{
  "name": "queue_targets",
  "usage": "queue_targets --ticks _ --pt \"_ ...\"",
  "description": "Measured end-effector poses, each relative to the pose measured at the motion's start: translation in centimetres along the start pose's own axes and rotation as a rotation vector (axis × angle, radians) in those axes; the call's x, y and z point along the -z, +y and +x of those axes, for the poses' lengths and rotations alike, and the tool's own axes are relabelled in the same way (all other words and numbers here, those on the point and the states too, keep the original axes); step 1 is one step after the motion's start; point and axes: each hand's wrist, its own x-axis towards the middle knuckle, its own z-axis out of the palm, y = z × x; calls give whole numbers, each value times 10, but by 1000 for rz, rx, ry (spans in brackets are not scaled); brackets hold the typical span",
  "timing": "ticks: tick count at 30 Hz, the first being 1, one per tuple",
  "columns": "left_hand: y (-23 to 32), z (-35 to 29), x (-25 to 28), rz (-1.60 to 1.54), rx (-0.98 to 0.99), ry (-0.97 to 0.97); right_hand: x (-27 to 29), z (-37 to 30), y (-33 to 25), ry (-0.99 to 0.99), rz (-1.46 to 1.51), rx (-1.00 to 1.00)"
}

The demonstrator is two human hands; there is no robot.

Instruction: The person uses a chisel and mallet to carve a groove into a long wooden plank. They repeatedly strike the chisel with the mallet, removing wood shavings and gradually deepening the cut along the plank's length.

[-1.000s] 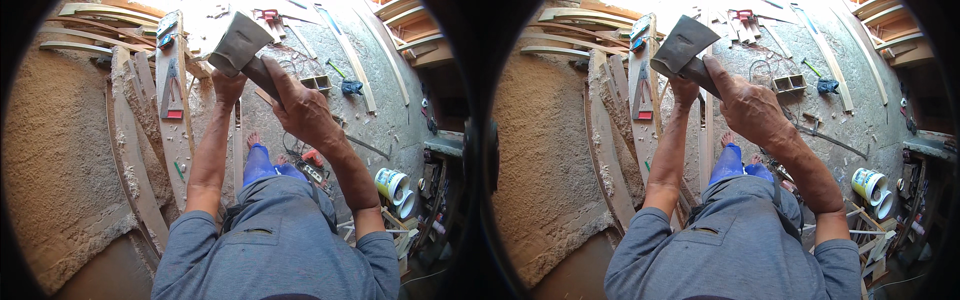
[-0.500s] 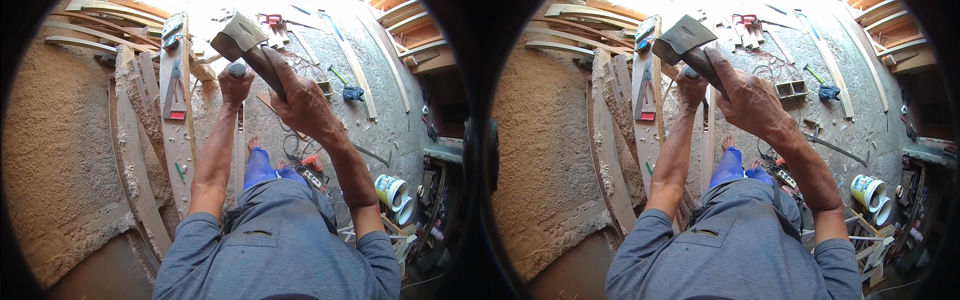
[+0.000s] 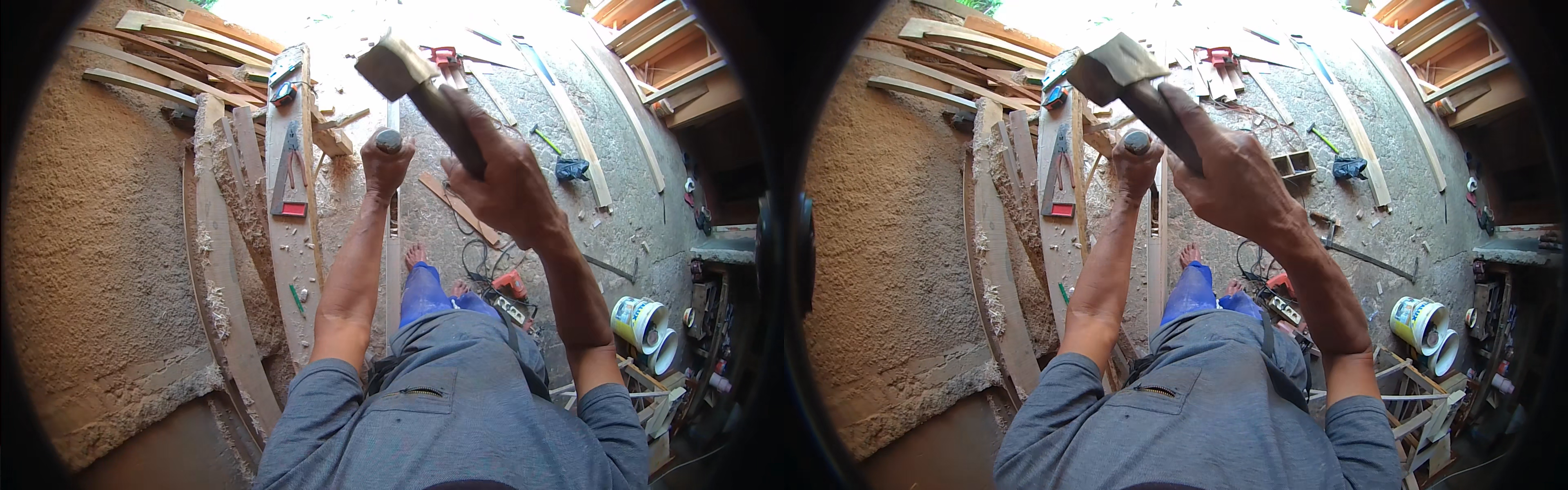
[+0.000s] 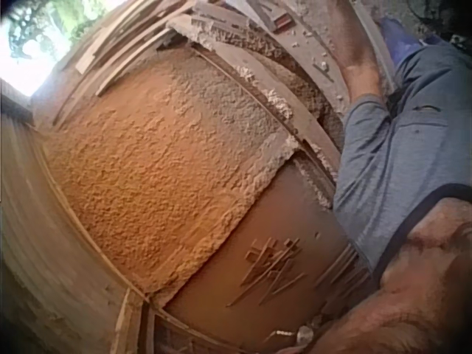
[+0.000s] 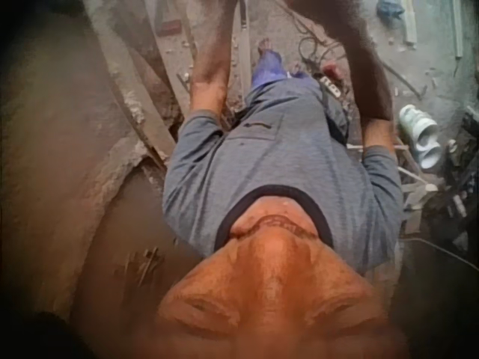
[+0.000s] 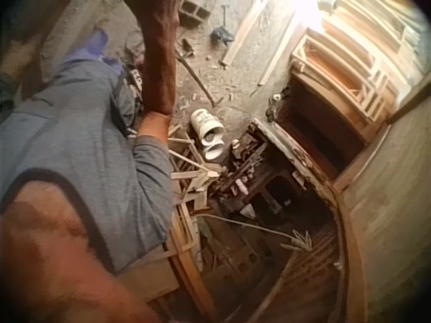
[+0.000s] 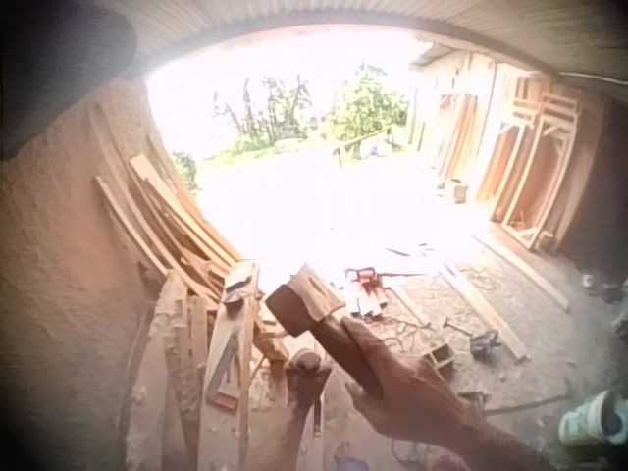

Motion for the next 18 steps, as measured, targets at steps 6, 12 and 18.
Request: queue_targets --ticks 6,12,18 --pt "9 3 0 -27 50 -13 -5 29 -5 639 10 321" --pt "3 -1 -6 -6 -210 80 -56 -21 71 -328 -261 -163" --pt "-18 -4 7 -11 42 -16 6 0 -13 12 -23 103"
